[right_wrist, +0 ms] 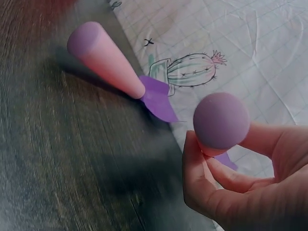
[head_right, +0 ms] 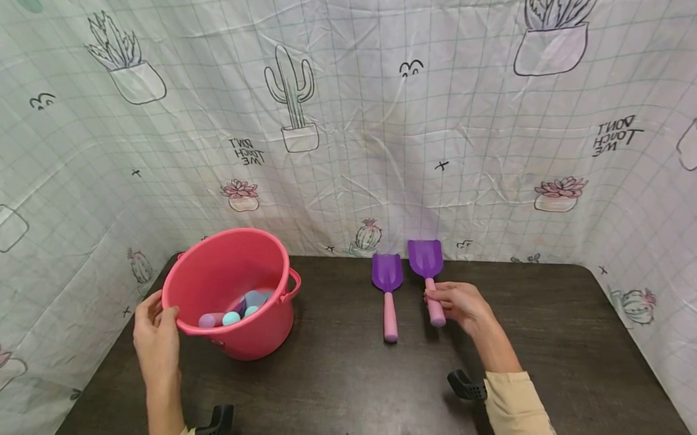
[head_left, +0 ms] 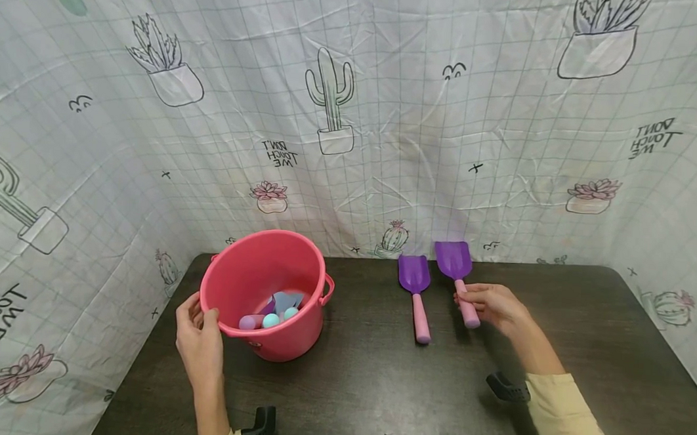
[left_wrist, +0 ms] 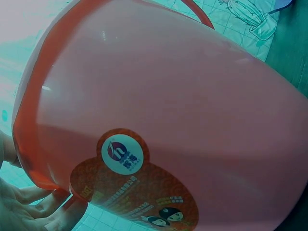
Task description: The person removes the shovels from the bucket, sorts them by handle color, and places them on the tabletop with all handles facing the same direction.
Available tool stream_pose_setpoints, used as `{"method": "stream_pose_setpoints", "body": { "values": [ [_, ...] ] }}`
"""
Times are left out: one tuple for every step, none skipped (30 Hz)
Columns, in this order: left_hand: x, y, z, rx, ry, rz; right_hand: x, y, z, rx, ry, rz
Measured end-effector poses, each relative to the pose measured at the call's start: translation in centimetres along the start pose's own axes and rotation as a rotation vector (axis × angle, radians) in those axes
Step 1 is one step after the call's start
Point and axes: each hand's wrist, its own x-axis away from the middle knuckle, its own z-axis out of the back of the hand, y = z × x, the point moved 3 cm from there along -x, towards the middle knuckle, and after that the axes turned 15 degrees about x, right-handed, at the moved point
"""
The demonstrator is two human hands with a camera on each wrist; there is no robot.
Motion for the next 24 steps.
{"method": "stream_pose_setpoints", "body": {
  "values": [
    [-0.02, 0.01, -0.01, 0.001, 0.000, 0.000, 0.01, 0.02, 0.04, 0.010, 0.005, 0.002],
    [-0.04, 0.01, -0.02, 0.001, 0.000, 0.000, 0.01, 0.04, 0.08, 0.020, 0.008, 0.003],
    [-0.06, 0.02, -0.04, 0.002, 0.000, -0.001, -0.01, 0.08, 0.14, 0.033, 0.012, 0.006],
    [-0.07, 0.02, -0.05, 0.003, -0.001, 0.000, -0.03, 0.11, 0.19, 0.047, 0.012, 0.010],
    [-0.09, 0.03, -0.06, 0.004, -0.001, -0.001, -0.04, 0.13, 0.23, 0.062, 0.016, 0.011],
    [-0.10, 0.03, -0.06, 0.004, -0.001, -0.001, -0.04, 0.15, 0.29, 0.079, 0.021, 0.010],
    [-0.11, 0.03, -0.06, 0.003, -0.001, -0.001, -0.03, 0.19, 0.35, 0.093, 0.027, 0.006],
    [-0.12, 0.04, -0.06, 0.001, 0.000, -0.002, -0.04, 0.25, 0.42, 0.119, 0.030, 0.005],
    [-0.13, 0.06, -0.06, 0.000, 0.000, -0.001, -0.02, 0.29, 0.50, 0.147, 0.037, 0.001],
    [-0.13, 0.08, -0.06, 0.000, 0.000, -0.001, 0.01, 0.35, 0.59, 0.173, 0.041, -0.003],
    [-0.14, 0.10, -0.06, -0.001, 0.000, -0.001, 0.04, 0.41, 0.67, 0.199, 0.048, -0.007],
    [-0.15, 0.11, -0.06, -0.002, -0.001, 0.000, 0.07, 0.46, 0.74, 0.222, 0.055, -0.013],
    [-0.16, 0.12, -0.06, -0.001, -0.002, 0.002, 0.10, 0.52, 0.81, 0.240, 0.063, -0.019],
    [-0.17, 0.14, -0.07, -0.001, -0.003, 0.004, 0.12, 0.57, 0.85, 0.259, 0.066, -0.024],
    [-0.19, 0.14, -0.07, 0.000, -0.004, 0.008, 0.12, 0.62, 0.88, 0.270, 0.069, -0.028],
    [-0.20, 0.15, -0.07, 0.000, -0.005, 0.012, 0.11, 0.69, 0.91, 0.278, 0.068, -0.030],
    [-0.20, 0.14, -0.07, -0.003, -0.005, 0.016, 0.13, 0.72, 0.90, 0.282, 0.071, -0.034],
    [-0.21, 0.13, -0.07, -0.004, -0.005, 0.020, 0.14, 0.75, 0.89, 0.285, 0.072, -0.037],
    [-0.21, 0.13, -0.07, -0.006, -0.005, 0.024, 0.15, 0.78, 0.88, 0.286, 0.074, -0.040],
    [-0.21, 0.12, -0.07, -0.006, -0.005, 0.026, 0.16, 0.81, 0.86, 0.289, 0.074, -0.042],
    [-0.20, 0.11, -0.06, -0.006, -0.004, 0.027, 0.16, 0.85, 0.86, 0.295, 0.072, -0.040],
    [-0.19, 0.11, -0.06, -0.006, -0.004, 0.026, 0.19, 0.86, 0.84, 0.299, 0.074, -0.043],
    [-0.18, 0.11, -0.06, -0.006, -0.003, 0.024, 0.20, 0.88, 0.82, 0.299, 0.077, -0.044],
    [-0.18, 0.11, -0.06, -0.005, -0.004, 0.021, 0.21, 0.90, 0.81, 0.301, 0.079, -0.044]
  ]
}}
